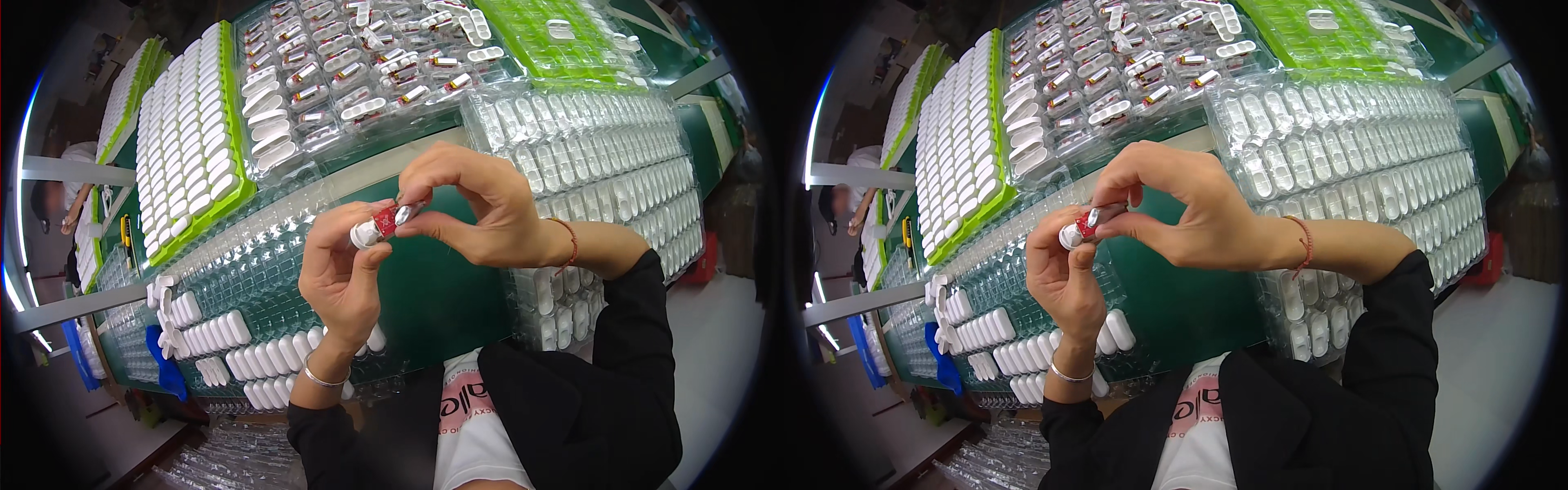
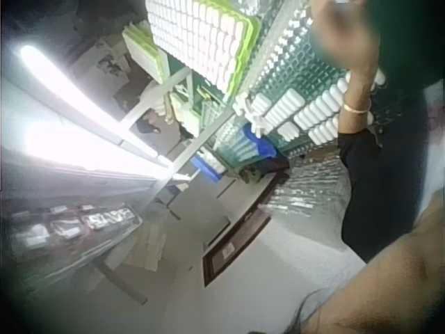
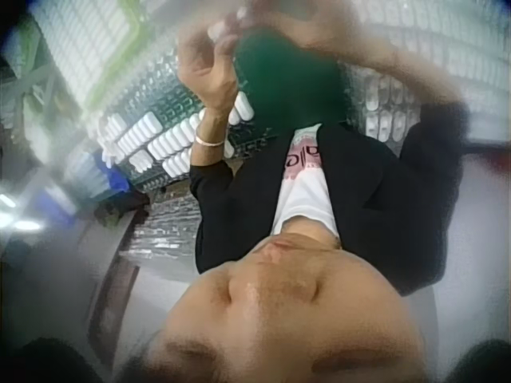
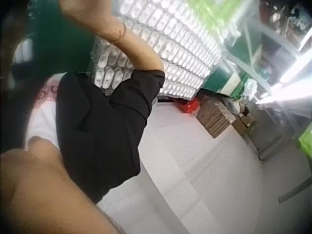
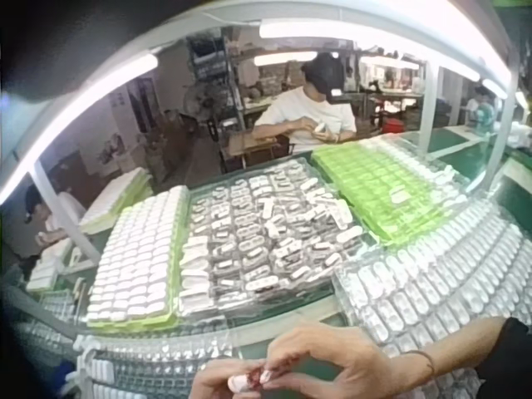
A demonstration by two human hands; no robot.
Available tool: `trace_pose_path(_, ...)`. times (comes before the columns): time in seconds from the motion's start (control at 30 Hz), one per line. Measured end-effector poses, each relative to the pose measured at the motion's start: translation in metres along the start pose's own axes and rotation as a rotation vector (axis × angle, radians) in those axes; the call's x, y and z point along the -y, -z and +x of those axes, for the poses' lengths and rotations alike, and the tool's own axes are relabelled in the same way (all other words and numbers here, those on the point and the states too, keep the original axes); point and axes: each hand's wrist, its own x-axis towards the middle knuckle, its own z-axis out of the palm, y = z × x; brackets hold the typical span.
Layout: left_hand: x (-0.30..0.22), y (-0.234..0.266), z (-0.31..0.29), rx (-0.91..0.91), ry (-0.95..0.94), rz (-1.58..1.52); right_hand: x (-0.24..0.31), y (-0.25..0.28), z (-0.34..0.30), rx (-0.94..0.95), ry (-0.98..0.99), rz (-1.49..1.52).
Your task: The person assembles white wireless earbuds by hand. They pick up small cylindrical components, wrap them with red and white tape, and place them into white plastic earbud casings. The person then closes the casings and places the finished units into a green plastic tray on the table.
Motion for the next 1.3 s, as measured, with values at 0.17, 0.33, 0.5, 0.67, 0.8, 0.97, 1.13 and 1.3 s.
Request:
trace_pose_path(0.17,0.004,0.001,-0.003,-0.041,-0.015,0.019,-0.003,0.001,0.001,-0.04,0.256,-0.261)
trace_pose_path(0.33,0.002,0.003,-0.002,-0.026,-0.017,-0.022,-0.007,0.0,-0.002,-0.009,0.376,-0.348)
trace_pose_path(0.5,0.001,0.002,-0.001,-0.022,-0.039,-0.02,-0.007,-0.002,-0.003,-0.032,0.387,-0.338)
trace_pose_path(0.67,0.001,0.0,-0.001,-0.028,-0.039,0.026,-0.008,-0.002,-0.003,-0.032,0.402,-0.35)
trace_pose_path(0.8,0.001,0.0,-0.002,-0.038,-0.032,0.008,-0.008,-0.004,-0.002,-0.038,0.413,-0.351)
trace_pose_path(0.97,0.007,0.003,-0.003,-0.041,-0.066,-0.02,-0.009,-0.013,-0.007,-0.071,0.384,-0.377)
trace_pose_path(1.13,-0.003,0.002,0.002,-0.01,0.152,-0.232,-0.015,-0.006,-0.002,-0.019,0.533,-0.536)
trace_pose_path(1.3,-0.016,0.004,0.016,0.101,0.351,-0.162,-0.021,-0.001,-0.007,-0.011,0.582,-0.692)
